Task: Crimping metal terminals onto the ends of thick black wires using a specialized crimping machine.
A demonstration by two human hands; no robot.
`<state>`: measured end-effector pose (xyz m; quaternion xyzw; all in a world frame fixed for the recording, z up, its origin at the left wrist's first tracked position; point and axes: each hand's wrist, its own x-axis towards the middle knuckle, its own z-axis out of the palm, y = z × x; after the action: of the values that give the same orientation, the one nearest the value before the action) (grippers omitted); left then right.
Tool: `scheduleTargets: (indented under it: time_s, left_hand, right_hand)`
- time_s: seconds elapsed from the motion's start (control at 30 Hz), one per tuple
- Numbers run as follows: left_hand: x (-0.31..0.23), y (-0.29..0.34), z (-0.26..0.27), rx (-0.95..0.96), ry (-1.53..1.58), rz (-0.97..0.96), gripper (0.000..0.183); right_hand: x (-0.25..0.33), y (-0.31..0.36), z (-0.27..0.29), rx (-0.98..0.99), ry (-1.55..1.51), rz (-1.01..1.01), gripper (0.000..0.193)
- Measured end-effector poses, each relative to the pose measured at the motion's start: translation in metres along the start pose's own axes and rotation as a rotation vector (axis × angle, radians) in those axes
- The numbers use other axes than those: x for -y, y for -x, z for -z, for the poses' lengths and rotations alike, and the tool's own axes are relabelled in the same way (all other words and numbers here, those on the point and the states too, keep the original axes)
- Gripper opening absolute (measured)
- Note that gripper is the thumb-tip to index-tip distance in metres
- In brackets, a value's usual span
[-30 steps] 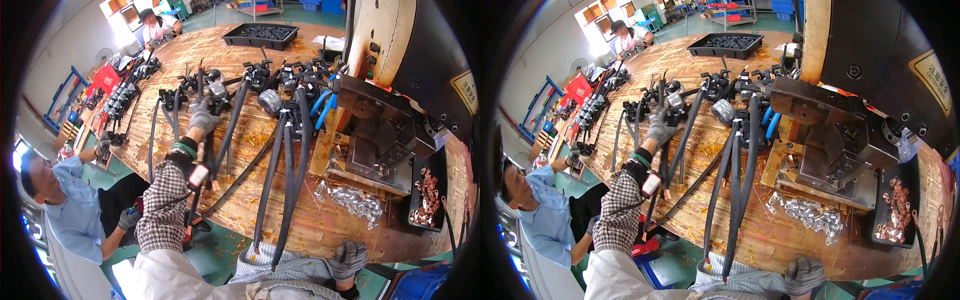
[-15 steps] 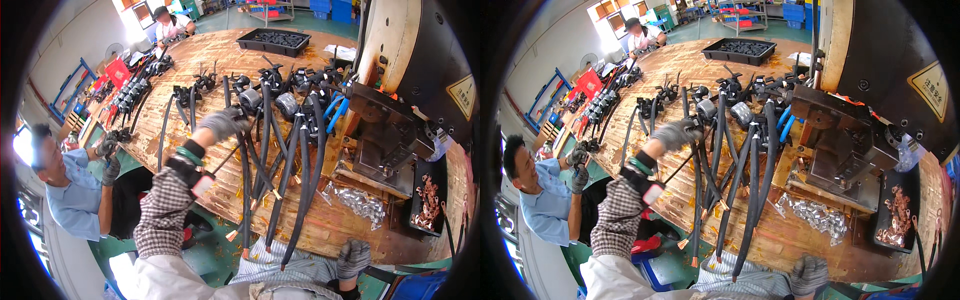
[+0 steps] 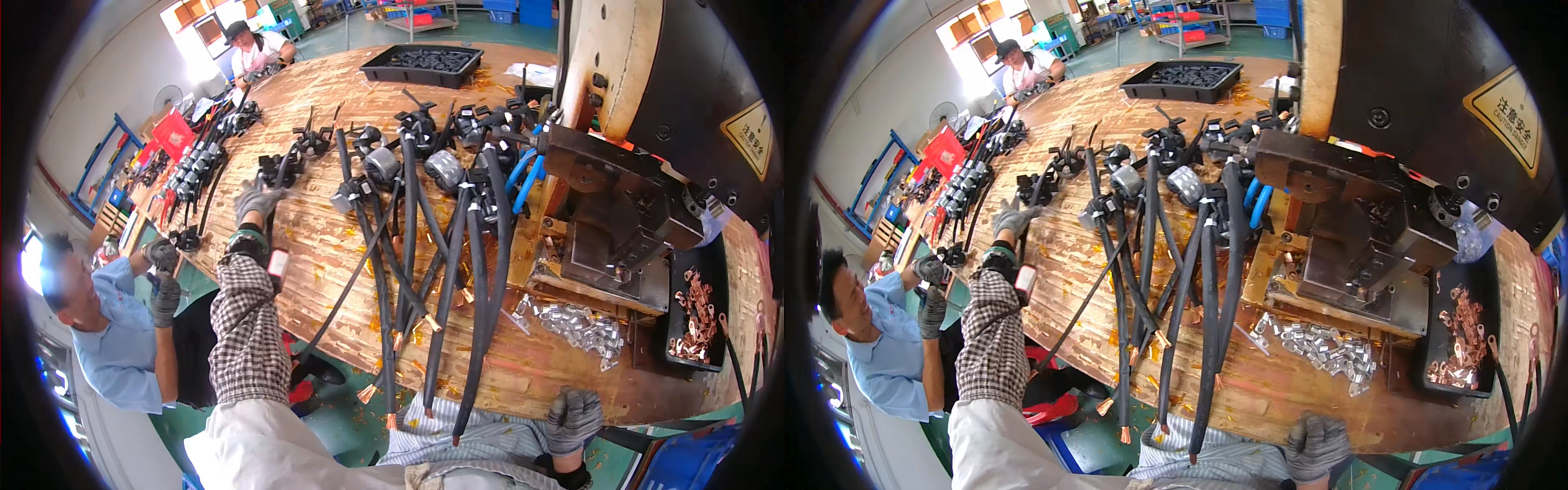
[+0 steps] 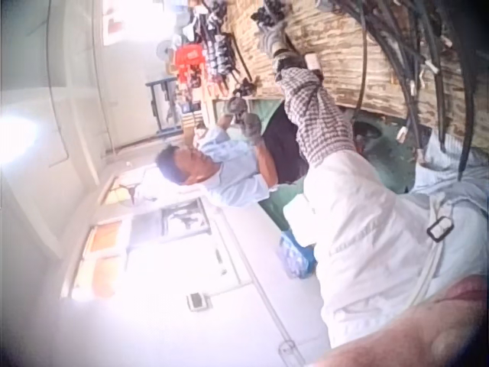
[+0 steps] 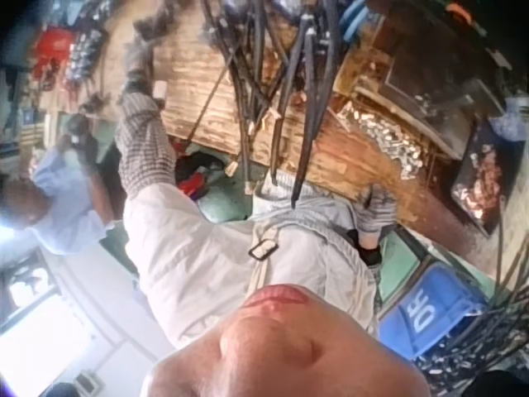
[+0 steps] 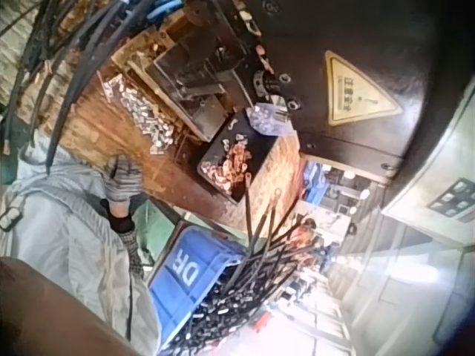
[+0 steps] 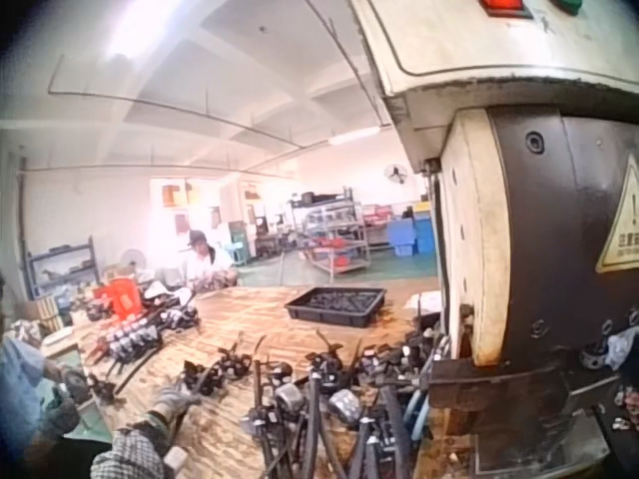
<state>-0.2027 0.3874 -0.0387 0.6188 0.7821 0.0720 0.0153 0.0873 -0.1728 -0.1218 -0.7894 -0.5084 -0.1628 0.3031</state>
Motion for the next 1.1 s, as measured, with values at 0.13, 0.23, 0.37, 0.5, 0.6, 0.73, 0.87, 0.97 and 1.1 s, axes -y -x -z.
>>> scheduleTargets:
  time_s: [0.13,0.23,0.37,0.5,0.6,0.73,0.87,0.97,1.1]
  left_hand:
    - [0.024,-0.016,-0.008,0.137,0.378,-0.018,0.115]
    - [0.022,-0.011,-0.027,0.335,0.736,-0.076,0.059]
    - [0.007,-0.016,-0.041,0.387,1.200,-0.340,0.012]
    - [-0.074,0.020,-0.049,0.580,1.448,0.003,0.020]
    - [-0.094,0.040,-0.031,0.736,1.285,-0.161,0.017]
    - [-0.114,0.055,-0.018,0.834,1.033,-0.322,0.013]
    - [-0.108,0.048,-0.017,0.857,1.021,-0.403,0.012]
    - [-0.117,0.062,-0.008,0.784,0.941,-0.373,0.019]
    - [-0.115,0.054,-0.013,0.779,0.948,-0.314,0.030]
  right_hand:
    - [0.000,0.003,-0.001,0.024,0.013,-0.020,0.010]
    - [-0.001,0.002,-0.001,0.028,0.019,-0.008,0.010]
    - [0.001,0.002,0.001,0.023,-0.006,-0.014,0.011]
    - [0.000,0.000,0.001,0.040,0.019,0.014,0.020]
    - [-0.002,0.004,-0.003,-0.001,0.025,0.014,0.008]
    - [0.002,0.002,-0.002,0.004,0.047,-0.010,0.007]
    - [0.005,0.002,-0.002,-0.021,0.055,-0.018,0.007]
    - [0.002,0.003,-0.003,-0.015,0.056,-0.017,0.009]
    - [0.003,0.002,-0.002,-0.030,0.045,-0.022,0.007]
